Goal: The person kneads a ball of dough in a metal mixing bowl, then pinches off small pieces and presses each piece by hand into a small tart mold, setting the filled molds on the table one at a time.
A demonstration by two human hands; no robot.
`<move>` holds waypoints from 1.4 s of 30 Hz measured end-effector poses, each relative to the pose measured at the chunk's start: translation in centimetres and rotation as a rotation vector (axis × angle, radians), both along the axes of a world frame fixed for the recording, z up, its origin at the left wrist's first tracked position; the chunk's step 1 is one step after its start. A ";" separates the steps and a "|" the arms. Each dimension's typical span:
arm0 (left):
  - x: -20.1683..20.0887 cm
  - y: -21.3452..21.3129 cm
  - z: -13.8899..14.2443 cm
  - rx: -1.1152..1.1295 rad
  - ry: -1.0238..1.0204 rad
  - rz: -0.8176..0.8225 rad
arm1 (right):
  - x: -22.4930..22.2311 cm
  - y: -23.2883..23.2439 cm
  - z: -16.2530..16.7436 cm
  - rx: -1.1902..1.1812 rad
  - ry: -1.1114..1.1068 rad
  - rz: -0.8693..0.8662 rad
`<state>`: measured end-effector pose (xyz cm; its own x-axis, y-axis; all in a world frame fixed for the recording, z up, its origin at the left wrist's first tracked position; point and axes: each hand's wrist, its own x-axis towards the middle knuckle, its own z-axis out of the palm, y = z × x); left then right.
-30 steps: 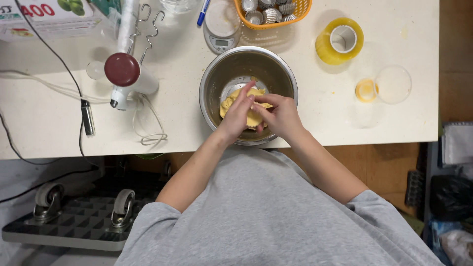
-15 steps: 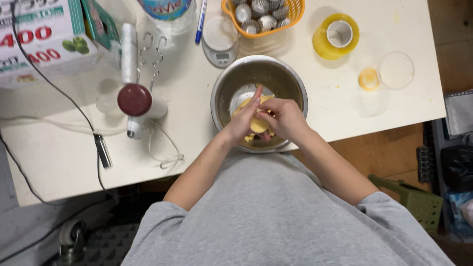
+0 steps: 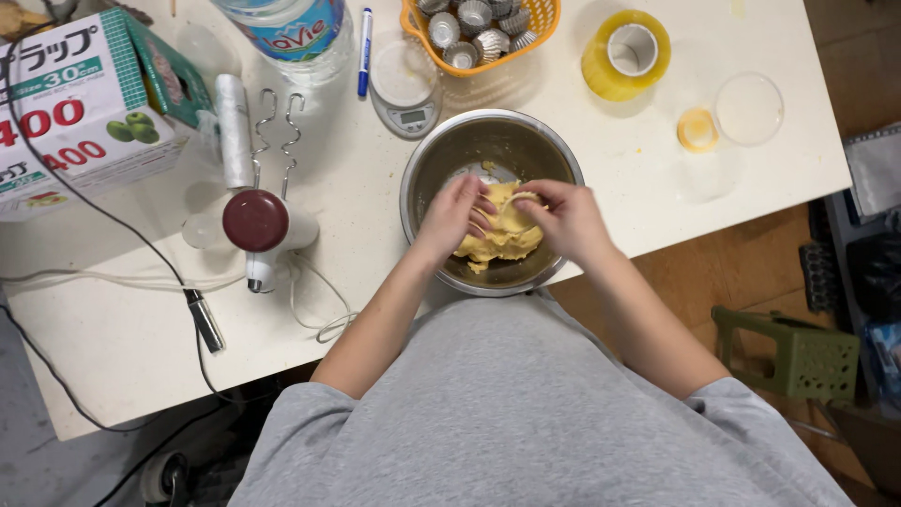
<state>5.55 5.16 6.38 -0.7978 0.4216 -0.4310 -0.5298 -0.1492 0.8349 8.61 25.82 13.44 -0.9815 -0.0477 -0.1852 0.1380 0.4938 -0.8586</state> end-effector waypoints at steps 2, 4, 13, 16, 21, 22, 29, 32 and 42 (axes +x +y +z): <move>0.5 0.0 -1.2 -0.256 0.528 0.083 | 0.4 1.7 -0.3 -0.015 -0.006 -0.040; 0.8 0.3 -2.2 -0.393 0.741 0.085 | 0.9 2.4 -0.8 0.001 -0.009 -0.070; 0.5 3.5 -1.5 -0.337 0.376 -0.129 | 3.2 3.9 -0.9 0.009 0.003 -0.151; 0.5 3.4 -0.3 -0.542 0.491 -0.178 | 3.8 4.3 -0.8 -0.006 0.013 -0.157; 1.2 2.6 0.3 -0.527 1.251 -0.033 | 4.0 4.5 -1.0 -0.162 -0.031 -0.178; 1.3 2.7 0.3 -0.564 1.146 -0.082 | 3.9 4.5 -1.0 -0.214 -0.062 -0.172; 2.4 3.8 1.4 -0.086 0.145 -0.145 | 3.4 3.4 -1.0 -0.379 -0.023 -0.076; 2.8 3.4 2.8 0.255 -0.257 -0.339 | 3.0 2.5 -0.5 -0.228 -0.092 -0.029; 4.1 3.8 5.0 0.306 -0.059 -0.045 | 2.8 -0.3 2.7 -0.101 0.069 0.043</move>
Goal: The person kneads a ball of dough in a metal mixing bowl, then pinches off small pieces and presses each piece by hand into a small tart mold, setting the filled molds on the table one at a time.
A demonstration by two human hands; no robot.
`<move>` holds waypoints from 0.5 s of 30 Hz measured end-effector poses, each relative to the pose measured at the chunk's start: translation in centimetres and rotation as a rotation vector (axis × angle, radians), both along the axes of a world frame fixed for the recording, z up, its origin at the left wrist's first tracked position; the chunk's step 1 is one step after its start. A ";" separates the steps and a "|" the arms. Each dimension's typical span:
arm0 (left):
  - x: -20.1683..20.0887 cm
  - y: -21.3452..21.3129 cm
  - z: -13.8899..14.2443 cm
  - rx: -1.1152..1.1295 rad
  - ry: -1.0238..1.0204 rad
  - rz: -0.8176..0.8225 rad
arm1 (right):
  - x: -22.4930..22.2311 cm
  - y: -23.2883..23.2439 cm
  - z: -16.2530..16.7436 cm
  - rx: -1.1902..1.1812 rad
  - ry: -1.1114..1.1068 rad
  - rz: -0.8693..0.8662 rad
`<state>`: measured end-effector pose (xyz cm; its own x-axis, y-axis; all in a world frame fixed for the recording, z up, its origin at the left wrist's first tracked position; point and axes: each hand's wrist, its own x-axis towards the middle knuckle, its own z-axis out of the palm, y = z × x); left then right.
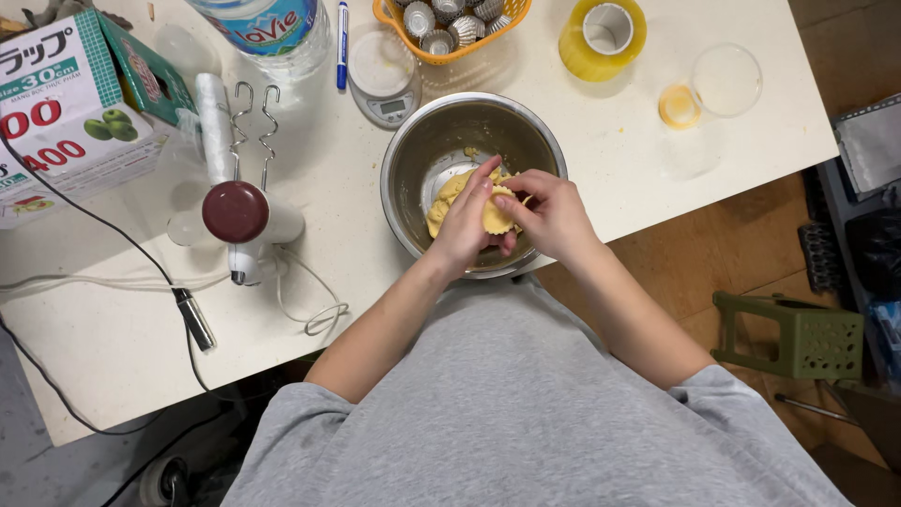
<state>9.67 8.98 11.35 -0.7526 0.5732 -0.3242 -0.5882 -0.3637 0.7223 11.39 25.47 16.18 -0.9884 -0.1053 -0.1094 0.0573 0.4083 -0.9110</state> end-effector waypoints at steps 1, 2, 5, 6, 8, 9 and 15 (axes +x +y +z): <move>-0.2 -0.3 0.1 0.006 -0.040 -0.046 | 0.0 -0.2 0.2 0.080 0.090 0.046; -0.4 -0.7 0.3 0.012 -0.080 -0.092 | 0.0 -0.3 0.4 0.159 0.180 0.093; -0.7 -1.2 0.5 -0.027 0.029 -0.165 | -0.1 -0.6 0.7 0.090 0.080 0.099; -0.7 -1.2 0.6 -0.048 0.101 -0.180 | -0.1 -0.6 0.8 0.017 -0.018 0.077; -0.7 -1.1 0.5 0.032 0.183 -0.084 | -0.1 -0.5 0.8 -0.149 -0.082 -0.001; -0.7 -1.0 0.5 0.071 0.228 -0.035 | -0.1 -0.5 0.7 -0.233 -0.111 -0.037; -0.6 -1.1 -0.4 -0.069 0.213 -0.105 | 0.1 -0.9 0.4 0.110 0.280 0.151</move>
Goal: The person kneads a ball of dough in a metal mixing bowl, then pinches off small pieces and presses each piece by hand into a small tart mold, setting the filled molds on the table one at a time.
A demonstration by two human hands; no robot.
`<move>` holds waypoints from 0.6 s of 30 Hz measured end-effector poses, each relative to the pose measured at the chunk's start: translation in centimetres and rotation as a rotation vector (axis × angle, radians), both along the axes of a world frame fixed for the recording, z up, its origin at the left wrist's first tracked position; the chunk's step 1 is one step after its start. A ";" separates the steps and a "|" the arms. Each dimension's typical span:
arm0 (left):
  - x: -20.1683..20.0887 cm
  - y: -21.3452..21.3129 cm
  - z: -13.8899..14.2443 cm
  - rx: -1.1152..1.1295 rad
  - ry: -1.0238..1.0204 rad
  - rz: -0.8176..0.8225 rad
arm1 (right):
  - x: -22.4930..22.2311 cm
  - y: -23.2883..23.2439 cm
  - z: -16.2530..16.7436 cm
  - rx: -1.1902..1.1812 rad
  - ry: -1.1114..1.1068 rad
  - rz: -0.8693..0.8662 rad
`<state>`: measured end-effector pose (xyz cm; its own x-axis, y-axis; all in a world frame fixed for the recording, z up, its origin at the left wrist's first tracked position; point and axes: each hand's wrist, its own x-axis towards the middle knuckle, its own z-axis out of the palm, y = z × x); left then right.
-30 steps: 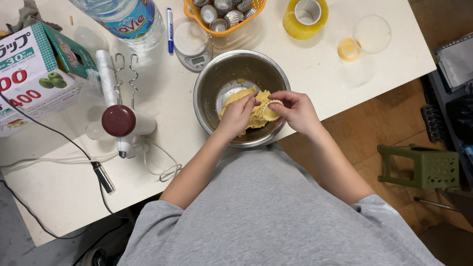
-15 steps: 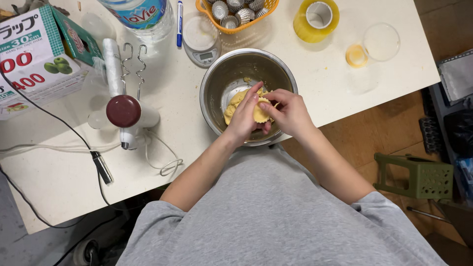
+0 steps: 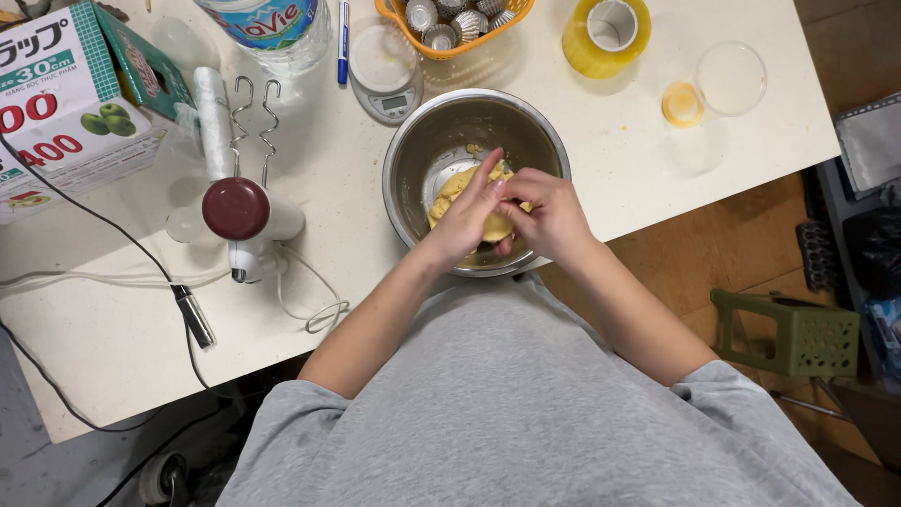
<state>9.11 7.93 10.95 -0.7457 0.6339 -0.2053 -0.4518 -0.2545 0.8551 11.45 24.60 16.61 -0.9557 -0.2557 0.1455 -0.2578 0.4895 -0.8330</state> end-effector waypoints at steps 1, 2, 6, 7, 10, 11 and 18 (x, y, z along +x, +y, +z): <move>0.1 0.0 -0.2 0.038 0.038 0.059 | 0.0 -0.2 0.0 -0.111 -0.101 -0.058; 0.3 0.1 -0.3 0.075 0.075 0.116 | 0.1 -0.4 0.1 -0.222 -0.203 -0.116; -0.2 0.0 -1.0 0.203 -0.041 0.136 | 0.4 -1.0 0.4 -0.208 -0.230 -0.147; -0.3 -0.1 -1.2 0.130 0.035 0.109 | 0.5 -1.0 0.4 -0.166 -0.222 -0.126; -0.3 -0.2 -1.4 -0.051 0.245 0.096 | 0.5 -1.0 0.3 -0.134 -0.197 -0.087; -0.1 -0.2 -1.4 -0.081 0.296 0.133 | 0.5 -0.9 0.2 -0.181 -0.193 -0.098; 0.3 -0.2 -0.7 0.124 0.112 0.125 | 0.5 -0.3 -0.6 -0.086 -0.046 -0.078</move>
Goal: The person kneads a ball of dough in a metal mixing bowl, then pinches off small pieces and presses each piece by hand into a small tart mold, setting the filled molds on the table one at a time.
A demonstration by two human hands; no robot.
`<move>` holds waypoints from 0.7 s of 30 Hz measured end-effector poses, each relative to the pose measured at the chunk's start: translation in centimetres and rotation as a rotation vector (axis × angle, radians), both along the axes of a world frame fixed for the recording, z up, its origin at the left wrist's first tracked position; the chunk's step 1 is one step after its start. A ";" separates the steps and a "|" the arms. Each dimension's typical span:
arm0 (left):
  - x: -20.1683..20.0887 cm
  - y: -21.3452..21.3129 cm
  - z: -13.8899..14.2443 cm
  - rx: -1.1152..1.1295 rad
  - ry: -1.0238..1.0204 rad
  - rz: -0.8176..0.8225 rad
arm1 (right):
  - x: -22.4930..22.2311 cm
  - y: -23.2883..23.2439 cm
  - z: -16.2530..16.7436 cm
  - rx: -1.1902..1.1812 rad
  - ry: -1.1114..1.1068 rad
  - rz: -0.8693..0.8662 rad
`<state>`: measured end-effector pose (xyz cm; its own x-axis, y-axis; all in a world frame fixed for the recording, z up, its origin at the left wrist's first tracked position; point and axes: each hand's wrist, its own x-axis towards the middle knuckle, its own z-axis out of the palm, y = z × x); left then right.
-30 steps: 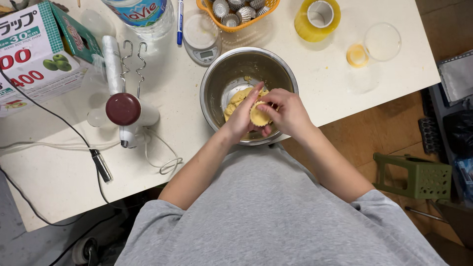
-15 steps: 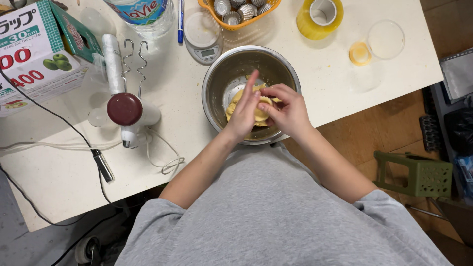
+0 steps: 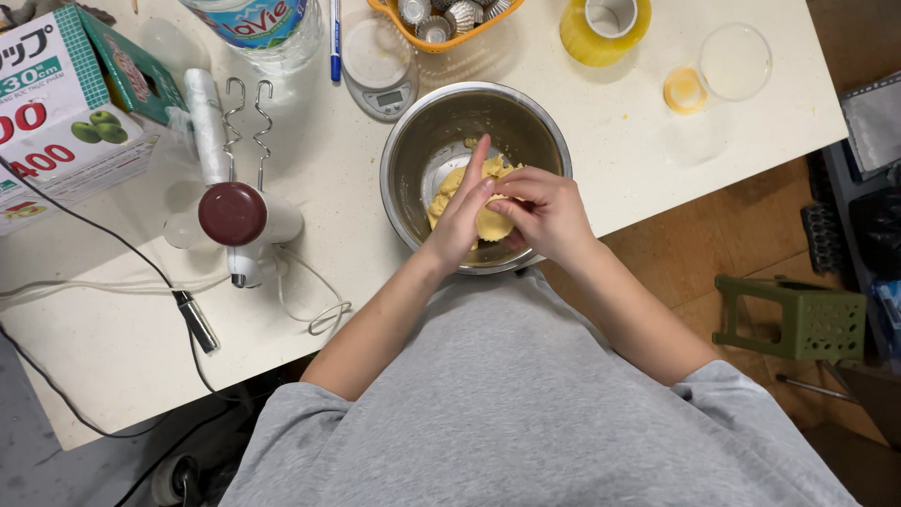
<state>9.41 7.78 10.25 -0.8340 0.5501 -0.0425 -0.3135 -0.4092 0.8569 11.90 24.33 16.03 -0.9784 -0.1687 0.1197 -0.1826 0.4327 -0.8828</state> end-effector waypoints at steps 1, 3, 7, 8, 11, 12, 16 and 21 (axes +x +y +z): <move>-0.1 -0.1 0.1 -0.035 0.021 -0.027 | 0.1 0.0 0.0 0.005 -0.012 0.002; 0.1 -0.2 0.2 -0.109 0.068 -0.072 | 0.3 0.0 0.2 0.013 -0.031 0.014; 0.6 -0.2 0.1 -0.128 0.004 -0.041 | 0.3 -0.1 0.6 -0.148 -0.212 -0.036; 0.6 -0.2 0.0 -0.066 0.011 -0.023 | 0.2 -0.1 0.6 -0.152 -0.224 -0.030; 0.4 -0.3 -0.2 -0.014 0.085 0.024 | 0.0 0.0 0.2 -0.102 -0.129 -0.001; 0.3 -0.3 -0.2 -0.020 0.119 0.037 | 0.1 0.0 0.0 -0.076 -0.077 0.011; 0.3 -0.5 0.1 0.089 -0.130 -0.053 | 0.3 0.1 -1.1 -0.057 -0.088 -0.026; 0.6 -0.7 1.1 0.121 -0.098 -0.100 | 0.2 0.1 -1.4 -0.132 -0.115 -0.001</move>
